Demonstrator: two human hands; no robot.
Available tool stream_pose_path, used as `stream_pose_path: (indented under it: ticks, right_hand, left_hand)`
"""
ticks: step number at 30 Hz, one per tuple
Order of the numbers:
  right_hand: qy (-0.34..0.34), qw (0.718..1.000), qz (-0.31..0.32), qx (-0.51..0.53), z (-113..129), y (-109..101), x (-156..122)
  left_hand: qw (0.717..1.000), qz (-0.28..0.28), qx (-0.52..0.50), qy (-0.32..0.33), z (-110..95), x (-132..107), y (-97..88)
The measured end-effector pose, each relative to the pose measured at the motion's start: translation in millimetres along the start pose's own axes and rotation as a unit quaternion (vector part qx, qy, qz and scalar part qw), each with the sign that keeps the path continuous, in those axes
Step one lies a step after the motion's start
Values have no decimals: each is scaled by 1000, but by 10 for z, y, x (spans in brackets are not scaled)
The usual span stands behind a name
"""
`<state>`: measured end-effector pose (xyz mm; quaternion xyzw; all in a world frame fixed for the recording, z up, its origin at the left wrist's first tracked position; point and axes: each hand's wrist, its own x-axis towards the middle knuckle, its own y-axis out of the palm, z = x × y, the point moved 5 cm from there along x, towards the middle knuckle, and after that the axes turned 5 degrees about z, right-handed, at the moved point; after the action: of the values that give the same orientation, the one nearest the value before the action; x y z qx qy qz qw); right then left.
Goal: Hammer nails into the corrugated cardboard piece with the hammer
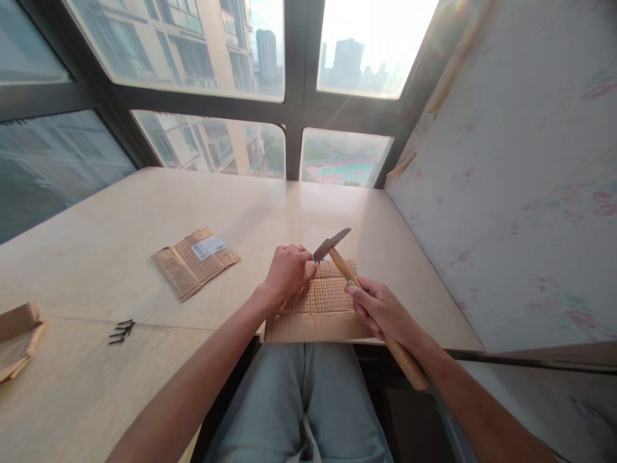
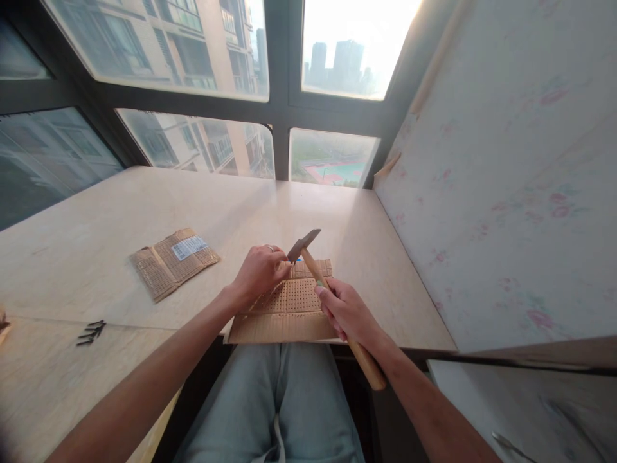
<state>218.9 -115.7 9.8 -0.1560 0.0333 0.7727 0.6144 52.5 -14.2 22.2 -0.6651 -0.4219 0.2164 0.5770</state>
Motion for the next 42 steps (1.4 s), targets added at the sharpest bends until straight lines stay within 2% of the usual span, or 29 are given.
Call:
stream_pose_path:
  ticks: [7,10,15,21,24,31,35,37,38,40,42]
  right_hand:
    - [-5,1000,5,18,-28,-16,20]
    - [-7,1000,5,23,-27,-13,26]
    - [-2,1000,7,28,-20,-4,29]
    - [4,999,5,38,-9,6,40]
    - [7,999,0,40,-7,0,41]
    - [23,997,-5,80,-58,-23,52]
    - [37,994,-5,102,-59,-26,72]
    - [40,994,-3,106,-54,-26,83]
    - [39,993,-1,107,-54,-27,89]
    - [36,993,2,109,-59,-30,100]
    - [34,993,5,111,-69,-36,109]
  left_hand:
    - [999,40,-23,-8,7,66,48]
    - [999,29,-39,-8,35,62,15]
    - [998,-6,-52,-30,153,31,-146]
    - [993,60,-99,18,184,88,-143]
    - [990,71,-122,14,178,133,-98]
    - [979,37,-201,-27,215,125,-29]
    - [964,-3,-252,-81,267,107,-6]
    - [930,-14,-337,-145,323,115,31]
    - [896,-16,-403,-186,358,119,60]
    - [793,-21,-550,-260,416,124,127]
    - [683,-19,-664,-303,443,132,176]
